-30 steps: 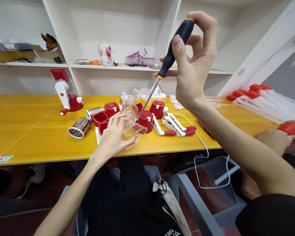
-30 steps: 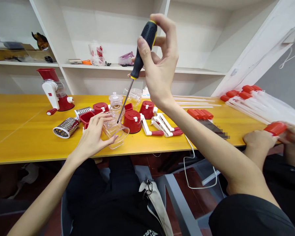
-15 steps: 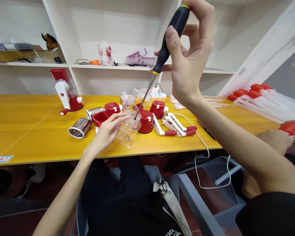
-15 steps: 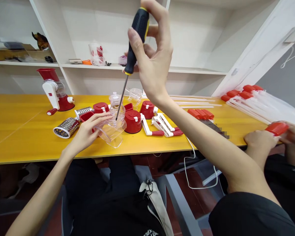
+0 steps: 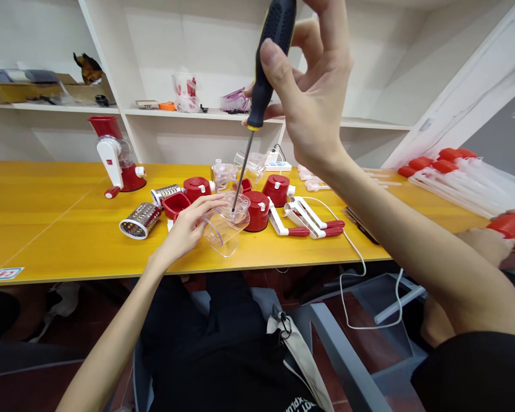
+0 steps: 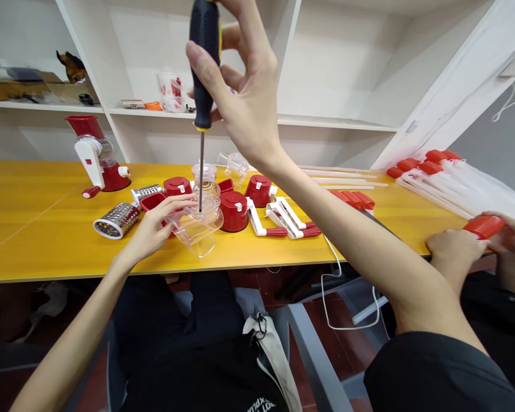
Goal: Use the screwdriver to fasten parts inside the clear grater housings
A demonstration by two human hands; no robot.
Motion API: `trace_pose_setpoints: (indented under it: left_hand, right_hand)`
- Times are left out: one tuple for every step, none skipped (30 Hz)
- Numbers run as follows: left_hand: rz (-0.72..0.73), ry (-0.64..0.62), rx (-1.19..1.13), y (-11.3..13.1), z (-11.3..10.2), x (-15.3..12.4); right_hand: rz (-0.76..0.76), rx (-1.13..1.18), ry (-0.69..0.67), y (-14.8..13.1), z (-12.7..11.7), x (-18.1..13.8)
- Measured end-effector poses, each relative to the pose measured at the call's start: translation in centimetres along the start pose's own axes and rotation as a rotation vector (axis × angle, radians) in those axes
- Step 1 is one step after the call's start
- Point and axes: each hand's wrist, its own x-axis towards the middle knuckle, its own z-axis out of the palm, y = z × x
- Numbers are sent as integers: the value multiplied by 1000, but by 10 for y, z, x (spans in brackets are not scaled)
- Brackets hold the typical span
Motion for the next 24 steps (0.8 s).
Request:
trace_pose_setpoints:
  left_hand:
    - [2,3,-4,0,0,0]
    - [6,7,-8,-1,1,0]
    - [8,8,-11,-1,1,0]
    - [9,9,-13,-2,2,0]
    - [8,12,-15,-2,2,0]
    - [8,15,-16,-3,3,0]
    - [7,17,-16,-3,3,0]
    - [6,18,-15,-3,3,0]
    - [7,19,-13,-3,4,0]
    - [10,18,-11,-3,4,0]
    - [13,16,-9,-2,4,0]
    - [12,16,-8,-2,4,0]
    - [7,18,-12,-2,5,0]
    - [1,21,-20,-2,5,0]
    - [-4,22,-28,-3,5,0]
    - [-9,22,-34,-3,5,0]
    - [-9,22,-36,-3,4,0]
    - [-5,21,-35,-4,4,0]
    - [0,21,-30,-4,5,0]
    - [5,21,-23,-4,5,0]
    - [5,22,-23,-4,5,0]
    - [2,23,-30,-4,5,0]
    - [-3,24,-37,-3,5,0]
    - [-9,23,-41,-3,5,0]
  right_hand:
    - [30,18,-41,1,1,3]
    - [65,29,-92,2,1,7]
    - [109,28,-152,5,1,10]
    - [145,19,-206,7,1,13]
    - [158,5,-241,10,1,16]
    - [145,-11,-250,12,1,18]
    - [106,-26,-228,12,2,19]
    - [55,-46,-195,11,4,19]
    - [1,-77,-158,9,5,19]
    - [-39,-121,-129,6,7,18]
    - [-62,-177,-105,3,9,17]
    - [-70,-236,-83,0,10,16]
    - [-67,-292,-67,-3,11,16]
    - [-53,-335,-56,-5,11,17]
    - [-37,-359,-51,-6,11,18]
    - [-14,-370,-50,-6,11,19]
    - [1,-370,-41,-5,10,21]
    - [3,-372,-34,-4,9,23]
    - [-6,-381,-25,-2,9,25]
    - [-20,-398,-18,0,8,27]
    - [-33,-419,-10,2,8,28]
    - [-43,-439,-9,3,8,29]
    - [-56,-456,-12,4,8,30]
    - [-70,-466,-12,5,9,30]
